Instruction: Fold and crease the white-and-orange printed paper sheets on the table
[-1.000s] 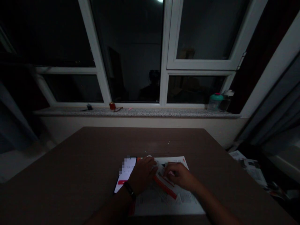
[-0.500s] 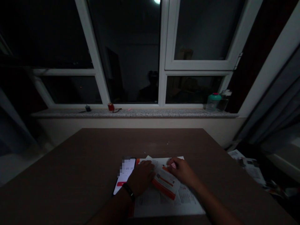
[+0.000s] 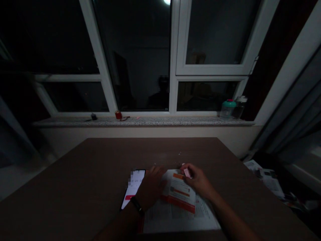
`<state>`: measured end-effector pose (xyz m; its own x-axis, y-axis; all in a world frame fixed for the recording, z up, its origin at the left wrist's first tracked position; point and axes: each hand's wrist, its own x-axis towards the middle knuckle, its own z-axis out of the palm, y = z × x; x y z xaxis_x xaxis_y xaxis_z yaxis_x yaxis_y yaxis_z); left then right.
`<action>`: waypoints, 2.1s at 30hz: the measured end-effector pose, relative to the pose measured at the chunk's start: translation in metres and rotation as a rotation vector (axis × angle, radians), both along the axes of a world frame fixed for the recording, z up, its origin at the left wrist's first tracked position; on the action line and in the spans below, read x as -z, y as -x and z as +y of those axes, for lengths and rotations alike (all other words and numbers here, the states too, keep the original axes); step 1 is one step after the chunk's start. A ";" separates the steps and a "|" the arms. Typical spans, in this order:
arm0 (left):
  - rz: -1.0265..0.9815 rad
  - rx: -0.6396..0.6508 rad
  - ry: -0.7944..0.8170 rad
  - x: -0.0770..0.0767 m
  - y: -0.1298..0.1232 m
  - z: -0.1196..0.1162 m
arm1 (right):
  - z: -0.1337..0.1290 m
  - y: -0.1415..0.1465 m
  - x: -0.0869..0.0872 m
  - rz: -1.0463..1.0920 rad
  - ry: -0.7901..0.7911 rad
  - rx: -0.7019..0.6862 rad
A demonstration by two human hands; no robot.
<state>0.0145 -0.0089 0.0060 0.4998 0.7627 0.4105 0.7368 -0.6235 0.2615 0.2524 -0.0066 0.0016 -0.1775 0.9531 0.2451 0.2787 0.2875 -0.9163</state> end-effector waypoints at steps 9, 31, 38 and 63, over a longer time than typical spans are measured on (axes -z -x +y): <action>-0.064 0.021 -0.061 -0.020 -0.005 -0.006 | -0.018 0.003 -0.022 -0.223 -0.438 -0.035; -0.136 0.039 -0.151 -0.024 -0.007 -0.015 | -0.023 0.008 -0.022 -0.380 -0.597 0.040; -0.161 0.013 -0.154 -0.027 -0.010 -0.019 | -0.023 0.012 -0.021 -0.375 -0.660 0.069; -0.247 0.025 -0.163 -0.028 -0.015 -0.021 | -0.025 0.015 -0.017 -0.286 -0.582 0.000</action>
<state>0.0296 -0.0300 0.0336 0.3872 0.6654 0.6382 0.6472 -0.6891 0.3259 0.2373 -0.0316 0.0191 -0.3120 0.6788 0.6648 0.4889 0.7147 -0.5002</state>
